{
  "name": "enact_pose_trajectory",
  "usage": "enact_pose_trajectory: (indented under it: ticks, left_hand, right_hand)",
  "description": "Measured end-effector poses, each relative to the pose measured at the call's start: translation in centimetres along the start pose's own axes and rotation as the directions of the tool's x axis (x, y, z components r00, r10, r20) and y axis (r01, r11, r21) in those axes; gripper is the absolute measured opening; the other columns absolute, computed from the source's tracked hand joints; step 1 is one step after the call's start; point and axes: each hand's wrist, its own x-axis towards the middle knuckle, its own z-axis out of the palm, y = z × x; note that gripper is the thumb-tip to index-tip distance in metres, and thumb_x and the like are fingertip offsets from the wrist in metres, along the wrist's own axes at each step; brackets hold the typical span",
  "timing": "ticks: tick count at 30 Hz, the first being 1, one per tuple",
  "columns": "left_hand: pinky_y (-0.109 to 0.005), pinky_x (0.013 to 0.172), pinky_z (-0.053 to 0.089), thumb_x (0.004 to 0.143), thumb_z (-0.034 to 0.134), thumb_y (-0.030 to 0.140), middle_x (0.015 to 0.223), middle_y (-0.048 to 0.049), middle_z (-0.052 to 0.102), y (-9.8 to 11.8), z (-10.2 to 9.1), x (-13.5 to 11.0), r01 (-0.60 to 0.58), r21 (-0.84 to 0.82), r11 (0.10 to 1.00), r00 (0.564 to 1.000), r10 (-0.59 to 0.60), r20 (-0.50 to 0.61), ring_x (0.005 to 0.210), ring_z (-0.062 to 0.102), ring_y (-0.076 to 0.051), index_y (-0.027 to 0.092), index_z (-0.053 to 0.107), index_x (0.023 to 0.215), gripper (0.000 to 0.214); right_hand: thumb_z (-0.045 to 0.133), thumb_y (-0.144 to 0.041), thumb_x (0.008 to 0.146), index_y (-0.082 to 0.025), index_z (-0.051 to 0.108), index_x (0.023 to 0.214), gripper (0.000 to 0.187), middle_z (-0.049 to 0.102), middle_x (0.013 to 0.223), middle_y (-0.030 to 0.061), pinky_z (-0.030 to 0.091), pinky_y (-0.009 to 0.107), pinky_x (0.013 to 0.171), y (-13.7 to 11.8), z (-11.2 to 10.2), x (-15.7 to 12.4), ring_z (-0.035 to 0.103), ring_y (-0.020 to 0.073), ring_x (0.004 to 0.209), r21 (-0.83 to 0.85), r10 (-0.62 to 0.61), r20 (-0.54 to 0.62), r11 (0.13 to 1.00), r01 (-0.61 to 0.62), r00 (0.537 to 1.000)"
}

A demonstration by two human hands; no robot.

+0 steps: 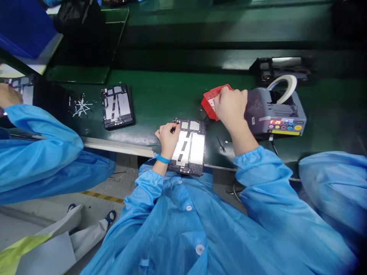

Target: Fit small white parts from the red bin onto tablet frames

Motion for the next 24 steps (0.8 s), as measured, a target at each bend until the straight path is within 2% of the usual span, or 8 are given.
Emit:
enact_pose_trajectory:
  ticks: [2, 4, 7, 10, 14, 19, 24]
  left_hand:
    - [-0.045, 0.114, 0.036, 0.11, 0.076, 0.024, 0.108, 0.0033, 0.084, 0.1, 0.0, 0.1, 0.003, -0.002, 1.0, 1.0, -0.003, -0.004, 0.123, 0.069, -0.024, 0.028, 0.073, 0.09, 0.021]
    - [-0.046, 0.114, 0.036, 0.11, 0.076, 0.024, 0.107, 0.0031, 0.084, 0.1, -0.1, 0.3, 0.0, -0.003, 1.0, 1.0, 0.0, -0.001, 0.122, 0.069, -0.025, 0.027, 0.073, 0.09, 0.02]
    - [-0.047, 0.113, 0.037, 0.11, 0.076, 0.023, 0.109, 0.0022, 0.085, -0.2, 0.0, 0.5, -0.022, 0.003, 1.0, 1.0, 0.022, 0.011, 0.123, 0.07, -0.025, 0.027, 0.073, 0.092, 0.018]
    - [-0.048, 0.112, 0.037, 0.111, 0.074, 0.025, 0.114, 0.0012, 0.085, -0.7, 0.1, 0.9, -0.064, 0.034, 0.997, 0.998, 0.063, 0.032, 0.126, 0.069, -0.027, 0.028, 0.073, 0.096, 0.015]
    - [-0.048, 0.113, 0.036, 0.114, 0.068, 0.028, 0.116, -0.0002, 0.084, -1.3, -0.2, 1.8, -0.154, 0.092, 0.984, 0.986, 0.146, 0.083, 0.127, 0.068, -0.027, 0.028, 0.073, 0.1, 0.014]
    - [-0.048, 0.117, 0.037, 0.118, 0.057, 0.03, 0.113, -0.0036, 0.082, -2.1, -0.7, 3.0, -0.318, 0.118, 0.941, 0.944, 0.303, 0.132, 0.127, 0.065, -0.027, 0.027, 0.071, 0.1, 0.024]
    - [-0.047, 0.116, 0.038, 0.12, 0.05, 0.027, 0.117, -0.0049, 0.081, -2.6, -0.8, 3.4, -0.402, 0.129, 0.907, 0.909, 0.378, 0.177, 0.128, 0.065, -0.027, 0.026, 0.072, 0.103, 0.027]
  right_hand:
    - [0.051, -0.013, 0.105, 0.002, 0.067, 0.138, 0.039, 0.072, 0.13, 0.0324, 0.035, 0.058, 0.11, 0.9, -0.6, 0.5, 0.061, 0.0406, 0.119, -0.098, 0.047, 0.051, 0.994, -0.042, 0.998]
    - [0.052, -0.01, 0.103, 0.002, 0.064, 0.147, 0.047, 0.068, 0.141, 0.0342, 0.033, 0.057, 0.109, 0.2, -0.7, -0.2, 0.059, 0.041, 0.125, -0.064, -0.043, 0.046, 0.997, 0.046, 0.998]
    - [0.047, -0.015, 0.109, -0.015, 0.072, 0.14, 0.04, 0.074, 0.137, 0.0201, 0.035, 0.054, 0.109, -3.0, 0.0, -3.0, 0.06, 0.037, 0.126, 0.19, -0.289, 0.04, 0.942, 0.277, 0.956]
    - [0.046, -0.025, 0.116, -0.022, 0.078, 0.123, 0.033, 0.079, 0.126, 0.0128, 0.036, 0.053, 0.109, -6.3, 1.5, -5.7, 0.065, 0.0336, 0.122, 0.428, -0.413, 0.1, 0.839, 0.335, 0.905]
    - [0.05, -0.033, 0.117, -0.023, 0.081, 0.12, 0.033, 0.082, 0.122, 0.0131, 0.037, 0.051, 0.108, -7.9, 3.1, -6.8, 0.066, 0.0335, 0.118, 0.562, -0.374, 0.109, 0.787, 0.253, 0.921]
    - [0.054, -0.037, 0.116, -0.023, 0.085, 0.123, 0.034, 0.084, 0.121, 0.0116, 0.038, 0.049, 0.108, -7.6, 3.5, -6.8, 0.069, 0.0325, 0.119, 0.63, -0.33, 0.132, 0.756, 0.178, 0.935]
    - [0.058, -0.039, 0.116, -0.023, 0.086, 0.117, 0.032, 0.086, 0.118, 0.0105, 0.038, 0.048, 0.109, -7.5, 4.2, -6.9, 0.072, 0.0321, 0.118, 0.662, -0.294, 0.136, 0.737, 0.133, 0.946]
